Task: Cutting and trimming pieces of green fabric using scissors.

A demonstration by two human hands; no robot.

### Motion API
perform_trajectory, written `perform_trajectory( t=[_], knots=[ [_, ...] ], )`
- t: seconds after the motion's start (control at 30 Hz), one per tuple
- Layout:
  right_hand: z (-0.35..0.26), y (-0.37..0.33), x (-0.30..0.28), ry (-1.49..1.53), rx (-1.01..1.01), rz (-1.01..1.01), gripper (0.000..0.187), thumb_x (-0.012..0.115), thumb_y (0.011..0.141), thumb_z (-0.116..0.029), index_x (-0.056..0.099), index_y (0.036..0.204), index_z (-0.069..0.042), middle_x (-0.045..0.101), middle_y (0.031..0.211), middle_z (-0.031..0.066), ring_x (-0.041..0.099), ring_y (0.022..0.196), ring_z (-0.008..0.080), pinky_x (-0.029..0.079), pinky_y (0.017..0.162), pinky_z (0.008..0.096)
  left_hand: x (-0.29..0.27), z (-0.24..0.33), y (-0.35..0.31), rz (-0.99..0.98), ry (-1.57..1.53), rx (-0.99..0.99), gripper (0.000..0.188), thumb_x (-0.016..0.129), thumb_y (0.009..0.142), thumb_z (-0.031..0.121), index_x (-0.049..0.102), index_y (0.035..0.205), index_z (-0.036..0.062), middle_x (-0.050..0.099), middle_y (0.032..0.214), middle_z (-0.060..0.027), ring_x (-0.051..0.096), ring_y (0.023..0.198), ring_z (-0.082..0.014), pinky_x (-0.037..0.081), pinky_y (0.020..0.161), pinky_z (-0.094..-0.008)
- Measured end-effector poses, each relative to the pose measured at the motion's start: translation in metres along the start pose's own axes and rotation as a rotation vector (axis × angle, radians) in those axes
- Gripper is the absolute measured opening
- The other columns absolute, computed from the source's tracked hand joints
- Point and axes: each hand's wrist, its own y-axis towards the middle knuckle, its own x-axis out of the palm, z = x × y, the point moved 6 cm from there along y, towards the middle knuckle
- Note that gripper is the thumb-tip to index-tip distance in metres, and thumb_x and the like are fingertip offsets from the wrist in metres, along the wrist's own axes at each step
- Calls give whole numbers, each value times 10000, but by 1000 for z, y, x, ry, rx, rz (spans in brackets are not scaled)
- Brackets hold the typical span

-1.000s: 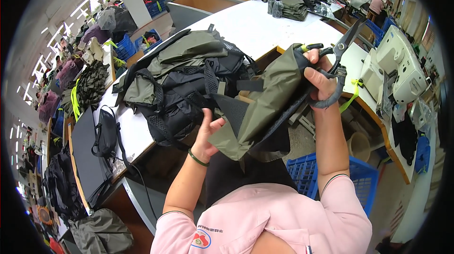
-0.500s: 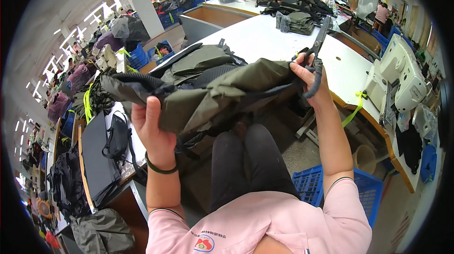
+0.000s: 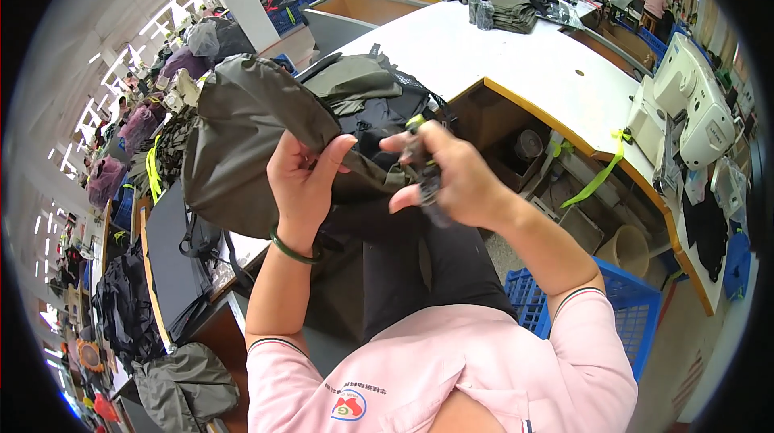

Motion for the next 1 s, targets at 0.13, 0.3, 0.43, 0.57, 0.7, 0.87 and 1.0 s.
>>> perform_trajectory(
  t=[0.13, 0.3, 0.43, 0.57, 0.7, 0.87, 1.0],
  knots=[
    [27, 2, 20, -51, -3, 38, 401, 795, 742, -103, 528, 1025, -7, 654, 881, 184, 656, 830, 380, 519, 727, 386, 6, -3, 3, 5, -71, -7, 154, 708, 871, 9, 587, 966, 13, 636, 821, -24, 606, 694, -64, 542, 578, -213],
    [52, 22, -18, -28, 163, 150, 270, 765, 783, -57, 544, 928, -5, 571, 780, 62, 514, 719, 109, 469, 679, 276, -17, 20, 1, 156, 33, 101, 112, 676, 892, 7, 579, 949, 12, 641, 802, -52, 619, 636, -112, 529, 566, -236],
    [89, 10, -23, -187, 128, 170, 293, 780, 781, -91, 540, 925, -4, 552, 751, 73, 501, 703, 122, 465, 666, 295, -38, 35, -7, 283, 18, 163, 79, 645, 914, 17, 572, 942, 9, 638, 803, -71, 617, 608, -137, 510, 553, -253],
    [108, -6, -64, -117, 205, 564, 249, 734, 784, -82, 558, 931, 14, 607, 776, 106, 585, 686, 186, 488, 657, 325, -54, 31, -36, 380, -94, 114, 73, 630, 926, 44, 570, 958, 17, 646, 819, -85, 607, 590, -144, 507, 535, -257],
    [124, -7, -106, 636, 266, 801, 256, 772, 747, 5, 577, 908, -38, 583, 789, 21, 582, 703, 124, 458, 626, 228, -55, -73, -89, 23, -82, -642, 104, 662, 915, 113, 619, 921, 19, 666, 847, -61, 628, 641, -138, 514, 562, -274],
    [86, 22, -100, 994, 108, 643, 239, 708, 773, 88, 594, 929, -53, 634, 869, 62, 661, 799, 179, 540, 748, 273, -13, -68, -108, -888, 215, -913, 277, 725, 866, 166, 646, 1066, -9, 642, 957, -60, 629, 759, -142, 525, 687, -266],
    [50, 37, -65, 1058, 108, 425, 237, 727, 764, 64, 610, 927, -62, 649, 889, 50, 649, 806, 157, 520, 735, 261, 7, -57, -46, -444, 241, -332, 609, 808, 790, 258, 506, 1283, 65, 554, 1190, -75, 580, 965, -166, 492, 819, -314]
  ],
)
